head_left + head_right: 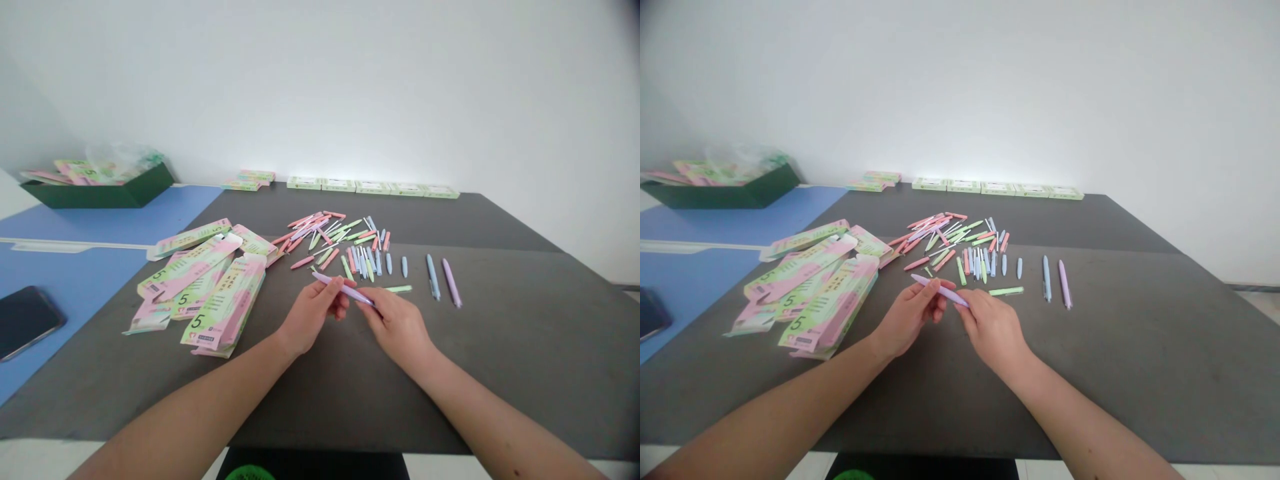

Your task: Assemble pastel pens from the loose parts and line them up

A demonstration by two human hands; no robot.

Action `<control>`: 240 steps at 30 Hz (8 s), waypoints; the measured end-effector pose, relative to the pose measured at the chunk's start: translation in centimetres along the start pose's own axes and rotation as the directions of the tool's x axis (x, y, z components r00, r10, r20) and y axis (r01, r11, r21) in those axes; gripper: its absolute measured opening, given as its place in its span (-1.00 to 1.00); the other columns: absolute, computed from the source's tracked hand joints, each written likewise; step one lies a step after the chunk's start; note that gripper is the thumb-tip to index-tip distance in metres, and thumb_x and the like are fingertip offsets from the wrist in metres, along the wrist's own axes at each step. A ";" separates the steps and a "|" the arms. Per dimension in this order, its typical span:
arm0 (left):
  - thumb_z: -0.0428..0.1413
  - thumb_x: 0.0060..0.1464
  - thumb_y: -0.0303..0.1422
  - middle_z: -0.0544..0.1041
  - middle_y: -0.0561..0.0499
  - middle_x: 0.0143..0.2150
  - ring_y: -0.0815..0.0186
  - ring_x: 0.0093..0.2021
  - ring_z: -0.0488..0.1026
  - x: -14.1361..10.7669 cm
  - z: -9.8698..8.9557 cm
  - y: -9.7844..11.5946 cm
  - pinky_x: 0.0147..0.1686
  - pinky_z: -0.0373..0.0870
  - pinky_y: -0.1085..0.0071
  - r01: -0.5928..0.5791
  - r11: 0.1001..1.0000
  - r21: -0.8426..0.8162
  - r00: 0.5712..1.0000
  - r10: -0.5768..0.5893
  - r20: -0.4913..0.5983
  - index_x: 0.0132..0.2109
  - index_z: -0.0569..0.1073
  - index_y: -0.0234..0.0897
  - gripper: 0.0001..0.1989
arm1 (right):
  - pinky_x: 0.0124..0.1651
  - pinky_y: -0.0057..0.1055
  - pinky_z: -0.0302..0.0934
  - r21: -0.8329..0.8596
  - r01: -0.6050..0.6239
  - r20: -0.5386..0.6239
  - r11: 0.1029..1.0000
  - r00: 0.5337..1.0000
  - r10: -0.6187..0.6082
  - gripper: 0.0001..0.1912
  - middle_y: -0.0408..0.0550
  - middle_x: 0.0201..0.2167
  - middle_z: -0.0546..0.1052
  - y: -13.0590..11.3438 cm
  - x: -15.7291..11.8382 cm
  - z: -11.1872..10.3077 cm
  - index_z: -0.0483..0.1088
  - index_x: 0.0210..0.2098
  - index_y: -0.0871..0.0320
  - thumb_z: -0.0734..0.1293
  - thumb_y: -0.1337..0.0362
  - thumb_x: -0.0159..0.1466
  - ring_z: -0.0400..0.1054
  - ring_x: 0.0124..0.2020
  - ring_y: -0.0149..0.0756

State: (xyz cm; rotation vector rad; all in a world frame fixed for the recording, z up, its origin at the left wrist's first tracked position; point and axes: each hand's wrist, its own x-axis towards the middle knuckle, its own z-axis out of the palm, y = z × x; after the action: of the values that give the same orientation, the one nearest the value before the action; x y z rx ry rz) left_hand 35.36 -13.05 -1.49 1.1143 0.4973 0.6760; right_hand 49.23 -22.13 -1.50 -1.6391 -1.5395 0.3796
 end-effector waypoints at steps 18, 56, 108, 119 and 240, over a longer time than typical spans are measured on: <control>0.06 0.07 -0.12 0.36 0.07 -0.53 0.50 -0.56 0.23 0.3 -0.5 0.4 -0.53 0.14 0.50 0.025 0.981 0.195 0.998 -0.037 0.060 -0.32 0.51 -0.39 -0.63 | -0.30 -0.40 0.16 -0.026 0.002 0.091 1.000 0.996 0.001 -0.61 -0.07 -0.34 0.48 -0.2 -0.1 -0.5 0.26 0.05 0.09 0.25 0.22 0.23 0.34 -0.36 -0.31; 0.07 0.07 -0.15 0.43 0.02 -0.50 0.49 -0.55 0.30 0.0 -0.3 0.6 -0.53 0.19 0.53 0.047 0.999 -0.027 0.995 -0.044 0.088 -0.18 0.52 -0.39 -0.63 | -0.63 -0.51 -0.26 0.626 -0.395 0.341 0.672 0.914 0.220 -0.57 -0.28 -0.64 0.25 -0.8 0.2 -0.8 0.17 0.11 0.09 0.16 0.12 0.28 -0.13 -0.69 -0.51; -0.06 0.21 -0.33 0.30 0.10 -0.54 0.60 -0.62 0.23 1.0 -2.1 2.3 -0.61 0.26 0.70 0.171 0.768 -0.617 0.985 -0.142 0.097 -0.28 0.42 -0.41 -0.76 | -0.07 -0.24 0.19 0.862 0.173 -0.073 0.477 0.973 -0.220 -0.81 -0.24 -0.37 0.55 -1.2 -0.5 -2.7 0.48 -0.28 -0.19 0.42 0.24 0.11 0.34 -0.20 -0.28; -0.08 0.23 -0.33 0.29 0.10 -0.56 0.61 -0.63 0.22 0.9 -1.8 2.4 -0.65 0.23 0.71 0.174 0.745 -0.644 0.984 -0.155 0.086 -0.30 0.41 -0.42 -0.73 | -0.21 -0.36 0.21 0.811 0.021 -0.062 0.585 0.997 0.049 -0.87 -0.18 -0.40 0.47 -0.9 0.0 -2.5 0.45 -0.28 -0.04 0.38 0.24 0.14 0.32 -0.34 -0.35; -0.21 0.21 -0.48 0.28 -0.15 0.22 0.29 0.22 0.21 0.1 -1.2 1.1 0.21 0.11 0.24 -0.524 0.385 0.760 0.851 0.256 0.458 0.22 0.15 -0.27 -0.57 | 0.01 -0.27 0.13 0.248 -0.245 0.095 0.937 0.969 0.228 -0.75 -0.13 -0.16 0.55 1.6 1.4 -0.8 0.51 -0.17 0.01 0.33 0.28 0.14 0.38 -0.11 -0.23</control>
State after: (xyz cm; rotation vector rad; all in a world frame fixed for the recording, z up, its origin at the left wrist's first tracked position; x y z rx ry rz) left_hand 34.33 -11.93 -0.93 2.3592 0.3129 0.6654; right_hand 51.13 -20.98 -1.79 -1.6194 -1.2780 0.7388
